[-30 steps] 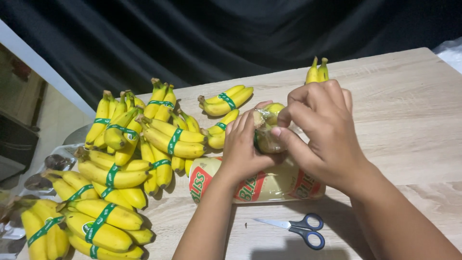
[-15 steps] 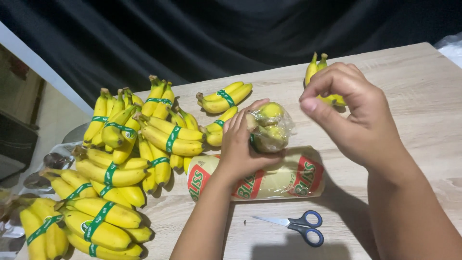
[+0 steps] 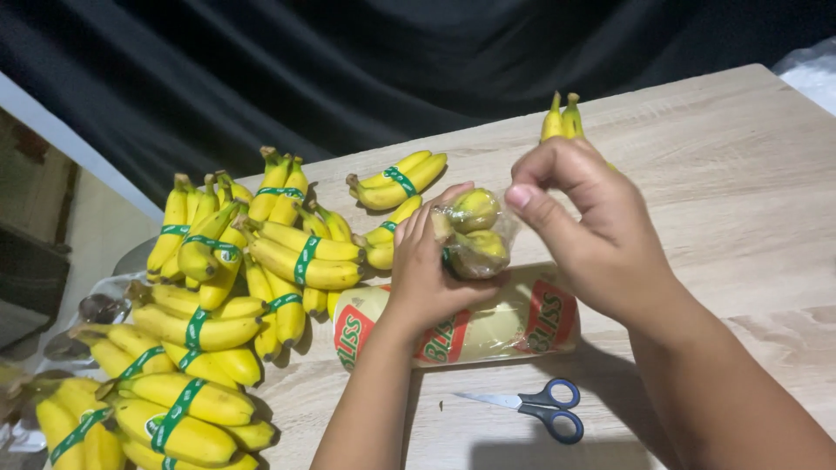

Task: Wrapping bunches of bananas in plastic film and cutting the film with scissors on a production table.

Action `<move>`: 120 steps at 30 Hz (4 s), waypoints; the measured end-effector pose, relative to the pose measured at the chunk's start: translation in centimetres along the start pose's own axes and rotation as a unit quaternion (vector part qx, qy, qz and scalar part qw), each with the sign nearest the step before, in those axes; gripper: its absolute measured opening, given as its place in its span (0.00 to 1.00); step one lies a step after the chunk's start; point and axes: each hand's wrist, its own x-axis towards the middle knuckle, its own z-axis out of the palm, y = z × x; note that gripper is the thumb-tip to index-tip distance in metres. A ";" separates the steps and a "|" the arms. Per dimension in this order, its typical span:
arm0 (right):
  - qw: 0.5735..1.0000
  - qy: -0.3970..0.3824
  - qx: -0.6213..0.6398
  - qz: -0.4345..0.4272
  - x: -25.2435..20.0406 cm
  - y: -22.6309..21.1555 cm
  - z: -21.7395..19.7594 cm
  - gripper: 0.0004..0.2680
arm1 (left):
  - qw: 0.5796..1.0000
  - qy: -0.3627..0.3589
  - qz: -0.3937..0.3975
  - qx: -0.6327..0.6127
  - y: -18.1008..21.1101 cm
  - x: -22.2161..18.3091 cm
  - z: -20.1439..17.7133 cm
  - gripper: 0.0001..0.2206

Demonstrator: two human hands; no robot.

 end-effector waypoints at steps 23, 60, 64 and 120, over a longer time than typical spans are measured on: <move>0.980 0.094 0.115 -0.132 2.7 5.9 2.3 0.08 | 0.995 -0.004 0.104 0.013 -1.4 0.2 1.6 0.48; 0.936 -0.245 0.173 -0.185 2.0 2.5 0.7 0.15 | 0.986 -0.010 0.154 0.069 -0.3 -0.7 1.1 0.43; 0.948 -0.231 0.123 -0.178 1.8 2.7 1.2 0.25 | 0.994 -0.031 0.103 0.023 0.1 -0.6 0.9 0.43; 0.958 -0.020 -0.003 -0.286 -0.7 3.1 5.5 0.22 | 0.928 0.332 0.056 0.159 0.0 -0.4 3.9 0.23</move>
